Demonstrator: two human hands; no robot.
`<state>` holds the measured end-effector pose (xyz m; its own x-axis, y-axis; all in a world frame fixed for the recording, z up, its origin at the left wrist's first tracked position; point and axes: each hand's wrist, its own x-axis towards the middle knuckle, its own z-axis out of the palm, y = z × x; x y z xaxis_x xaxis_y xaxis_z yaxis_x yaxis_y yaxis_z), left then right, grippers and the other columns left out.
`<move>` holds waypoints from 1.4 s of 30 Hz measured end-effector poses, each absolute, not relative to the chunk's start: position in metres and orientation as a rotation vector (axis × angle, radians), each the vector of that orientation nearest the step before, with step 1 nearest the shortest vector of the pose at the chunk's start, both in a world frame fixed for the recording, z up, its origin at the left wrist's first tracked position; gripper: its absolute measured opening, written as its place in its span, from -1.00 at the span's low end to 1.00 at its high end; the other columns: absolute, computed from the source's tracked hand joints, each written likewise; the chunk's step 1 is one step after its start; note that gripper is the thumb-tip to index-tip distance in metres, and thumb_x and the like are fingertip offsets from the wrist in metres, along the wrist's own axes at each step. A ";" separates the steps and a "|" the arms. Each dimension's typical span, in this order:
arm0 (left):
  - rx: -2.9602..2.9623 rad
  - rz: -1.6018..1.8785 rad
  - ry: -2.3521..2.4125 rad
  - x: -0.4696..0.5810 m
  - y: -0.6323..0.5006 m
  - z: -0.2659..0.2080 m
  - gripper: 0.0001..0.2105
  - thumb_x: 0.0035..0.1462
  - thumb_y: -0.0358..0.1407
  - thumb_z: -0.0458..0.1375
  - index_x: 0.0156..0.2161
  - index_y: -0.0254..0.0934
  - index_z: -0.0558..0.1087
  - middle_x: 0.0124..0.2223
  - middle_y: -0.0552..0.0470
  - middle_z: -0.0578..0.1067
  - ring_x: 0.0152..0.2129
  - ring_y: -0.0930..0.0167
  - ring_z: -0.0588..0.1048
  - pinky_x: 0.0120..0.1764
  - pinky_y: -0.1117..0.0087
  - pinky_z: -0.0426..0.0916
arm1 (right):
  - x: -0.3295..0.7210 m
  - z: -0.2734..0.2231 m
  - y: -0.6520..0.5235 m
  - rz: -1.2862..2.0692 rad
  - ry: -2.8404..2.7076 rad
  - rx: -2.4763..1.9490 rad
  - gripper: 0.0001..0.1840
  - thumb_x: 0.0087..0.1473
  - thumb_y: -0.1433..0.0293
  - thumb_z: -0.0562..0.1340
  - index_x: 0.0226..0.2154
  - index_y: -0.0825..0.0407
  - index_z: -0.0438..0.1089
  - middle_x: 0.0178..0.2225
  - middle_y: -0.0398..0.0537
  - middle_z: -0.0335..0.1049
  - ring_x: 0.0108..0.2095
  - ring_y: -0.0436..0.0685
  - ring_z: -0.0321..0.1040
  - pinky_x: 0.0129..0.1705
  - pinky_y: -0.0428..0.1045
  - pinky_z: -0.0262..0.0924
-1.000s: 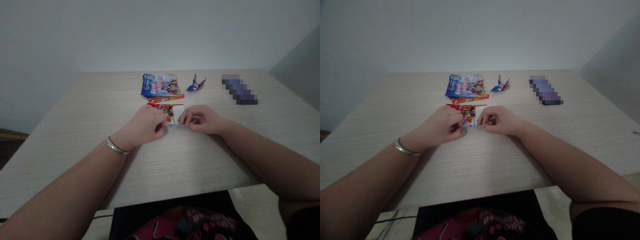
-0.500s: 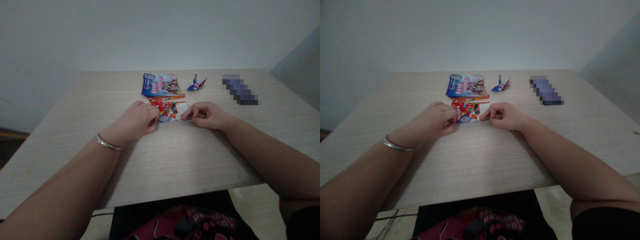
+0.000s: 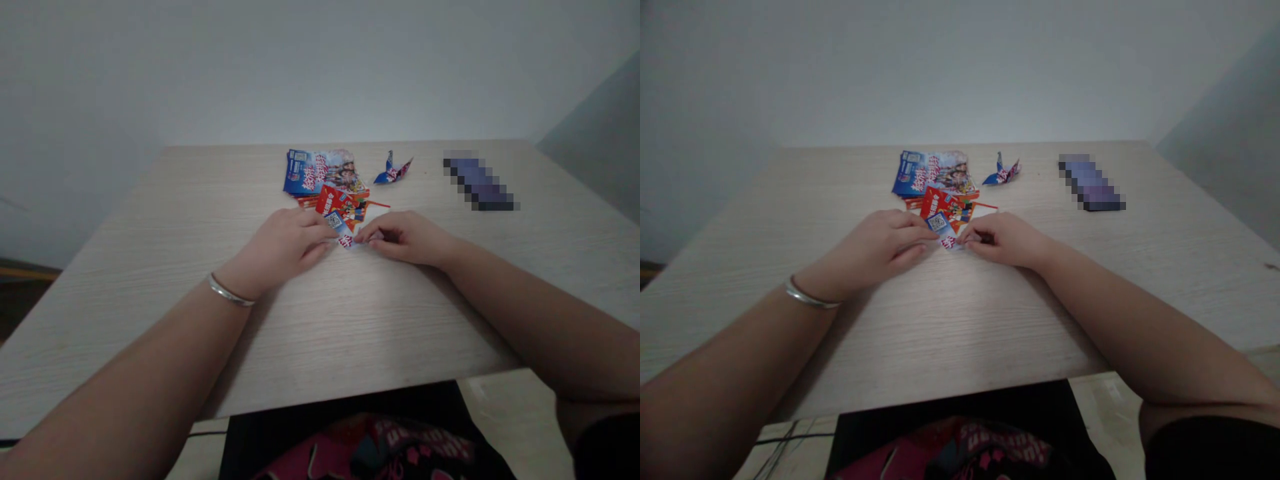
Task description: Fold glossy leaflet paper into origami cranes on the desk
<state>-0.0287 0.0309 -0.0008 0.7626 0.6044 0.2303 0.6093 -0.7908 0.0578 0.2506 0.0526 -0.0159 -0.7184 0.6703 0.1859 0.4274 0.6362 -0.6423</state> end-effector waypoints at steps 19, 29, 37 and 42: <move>-2.765 -0.232 -1.278 -0.023 0.019 -0.007 -0.46 0.34 0.06 0.05 0.16 -0.35 0.43 0.17 -0.27 0.48 0.10 0.03 0.43 0.16 -0.04 0.28 | 0.258 -0.011 0.060 0.073 -2.793 -0.802 -0.50 0.13 0.39 0.21 0.14 0.04 0.45 0.15 0.13 0.51 0.13 0.32 0.43 0.20 0.26 0.29; -2.814 -0.203 -1.284 -0.028 0.019 -0.013 -0.38 0.35 0.10 0.01 0.27 -0.35 0.37 0.26 -0.34 0.34 0.21 -0.01 0.31 0.23 -0.04 0.23 | 0.255 -0.011 0.057 0.125 -2.749 -0.828 -0.49 0.11 0.38 0.21 0.12 0.09 0.47 -0.21 0.10 0.60 -0.15 0.28 0.44 -0.06 0.14 0.29; -2.929 -0.084 -1.165 -0.040 0.028 -0.021 -0.28 0.38 0.16 -0.10 0.38 -0.36 0.19 0.39 -0.34 0.23 0.35 0.01 0.17 0.37 -0.04 0.03 | 0.262 -0.020 0.063 0.226 -2.687 -0.724 -0.31 0.08 0.09 0.36 0.22 -0.02 0.40 0.08 0.10 0.54 0.14 0.37 0.36 0.20 0.28 0.19; -2.942 -0.128 -1.201 -0.042 0.030 -0.022 -0.28 0.36 0.15 -0.06 0.39 -0.35 0.20 0.35 -0.37 0.24 0.28 -0.02 0.24 0.31 -0.01 0.16 | 0.269 -0.023 0.070 0.200 -2.727 -0.619 -0.23 -0.03 -0.04 0.42 0.18 -0.05 0.43 0.24 0.06 0.43 0.42 0.45 0.00 0.40 0.41 -0.09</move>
<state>-0.0417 0.0304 -0.0218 0.7115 0.7002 0.0598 0.6971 -0.7139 0.0664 0.2690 0.0698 -0.0228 -0.8487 0.4410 0.2920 0.3937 0.8954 -0.2080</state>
